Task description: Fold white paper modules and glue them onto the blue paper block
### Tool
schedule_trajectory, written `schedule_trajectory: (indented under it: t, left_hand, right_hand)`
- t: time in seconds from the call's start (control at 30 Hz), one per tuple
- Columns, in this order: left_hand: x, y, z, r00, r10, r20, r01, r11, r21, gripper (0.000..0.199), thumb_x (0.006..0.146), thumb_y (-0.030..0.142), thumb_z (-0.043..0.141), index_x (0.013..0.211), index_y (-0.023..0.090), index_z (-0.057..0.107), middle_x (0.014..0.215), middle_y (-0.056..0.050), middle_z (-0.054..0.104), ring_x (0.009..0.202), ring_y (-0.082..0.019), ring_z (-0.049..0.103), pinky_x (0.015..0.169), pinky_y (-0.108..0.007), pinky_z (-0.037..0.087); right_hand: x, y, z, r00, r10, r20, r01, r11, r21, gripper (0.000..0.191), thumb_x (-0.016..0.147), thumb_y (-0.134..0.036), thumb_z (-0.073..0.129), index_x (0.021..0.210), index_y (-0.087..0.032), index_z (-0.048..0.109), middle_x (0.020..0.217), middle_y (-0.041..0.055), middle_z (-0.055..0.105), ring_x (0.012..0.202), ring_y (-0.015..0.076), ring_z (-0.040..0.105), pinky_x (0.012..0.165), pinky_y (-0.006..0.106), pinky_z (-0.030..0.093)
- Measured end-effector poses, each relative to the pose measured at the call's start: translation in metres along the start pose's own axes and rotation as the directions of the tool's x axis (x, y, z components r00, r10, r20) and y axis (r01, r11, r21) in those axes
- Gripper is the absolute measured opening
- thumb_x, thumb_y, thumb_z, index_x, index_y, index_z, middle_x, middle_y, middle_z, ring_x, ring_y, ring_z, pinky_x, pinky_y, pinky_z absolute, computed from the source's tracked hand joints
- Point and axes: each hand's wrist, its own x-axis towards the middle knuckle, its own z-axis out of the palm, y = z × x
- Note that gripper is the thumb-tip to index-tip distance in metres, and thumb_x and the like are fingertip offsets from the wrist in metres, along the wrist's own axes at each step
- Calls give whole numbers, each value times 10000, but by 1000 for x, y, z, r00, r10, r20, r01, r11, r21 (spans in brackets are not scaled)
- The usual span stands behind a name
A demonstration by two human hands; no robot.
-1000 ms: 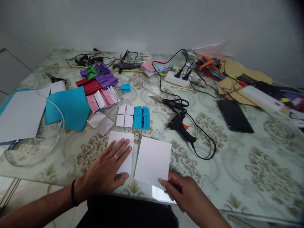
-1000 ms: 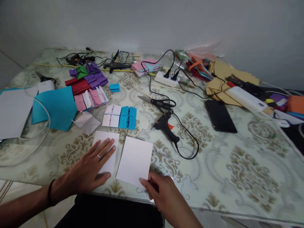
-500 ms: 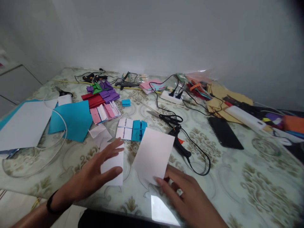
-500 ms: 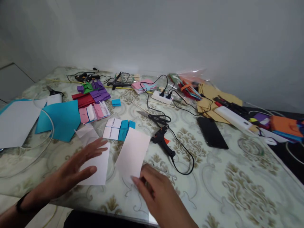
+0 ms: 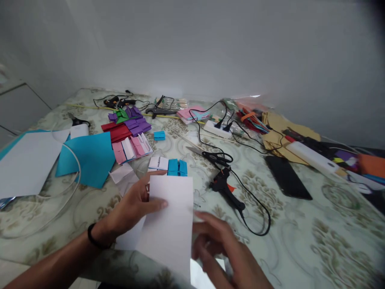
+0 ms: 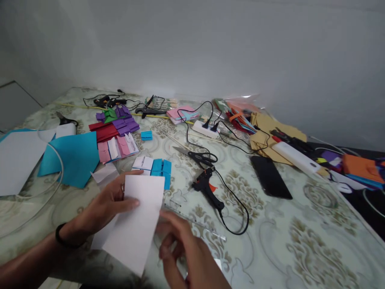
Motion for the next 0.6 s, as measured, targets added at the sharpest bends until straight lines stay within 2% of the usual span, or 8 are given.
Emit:
schedule_trajectory:
  t: [0.07,0.17,0.23,0.3,0.47,0.6]
  left_hand:
    - [5,-4,-2,997,58,-58,-57,998,24,645,869,282,821,1416,253,481,1048,-39,753,834,-219,752,682,-315,632]
    - [10,-10,-2,991,104,-82,-100,994,47,491,916,288,757,1352,253,534,1122,-45,749,914,-223,751,738,-324,636]
    - [11,-13,-2,990,104,-98,-98,993,66,452,930,300,733,1338,254,544,1133,-46,750,907,-220,751,717,-316,632]
    - [11,-15,-3,988,99,-118,-88,992,90,419,937,326,722,1313,240,558,1114,-50,752,899,-222,750,696,-308,628]
    - [11,-17,-10,982,96,-164,-54,968,247,249,984,386,663,1130,189,623,926,-29,737,778,-183,723,613,-249,574]
    - [10,-16,-15,981,103,-166,-37,931,363,231,1004,368,645,1147,186,632,844,-8,714,714,-148,678,589,-219,530]
  right_hand:
    - [18,0,-7,1000,-15,-23,15,1000,11,541,1016,-210,509,1550,-300,508,1225,99,775,900,194,765,807,310,648]
    - [46,3,-8,985,-118,124,105,988,109,534,922,-160,625,1426,-333,668,1341,86,734,991,224,765,819,317,652]
    - [61,8,-3,973,-166,163,131,970,207,481,850,-130,740,1287,-329,765,1323,69,742,1091,245,752,899,323,634]
    - [71,15,4,973,-174,152,125,949,290,430,821,-130,807,1213,-307,798,1281,73,757,1102,249,752,920,320,621]
    - [75,33,9,977,-173,124,97,880,465,367,830,-194,852,1181,-290,808,1181,80,781,972,219,772,778,260,622]
    - [76,38,4,969,-180,170,77,870,488,308,855,-187,837,1142,-296,826,1164,74,785,961,209,769,765,258,615]
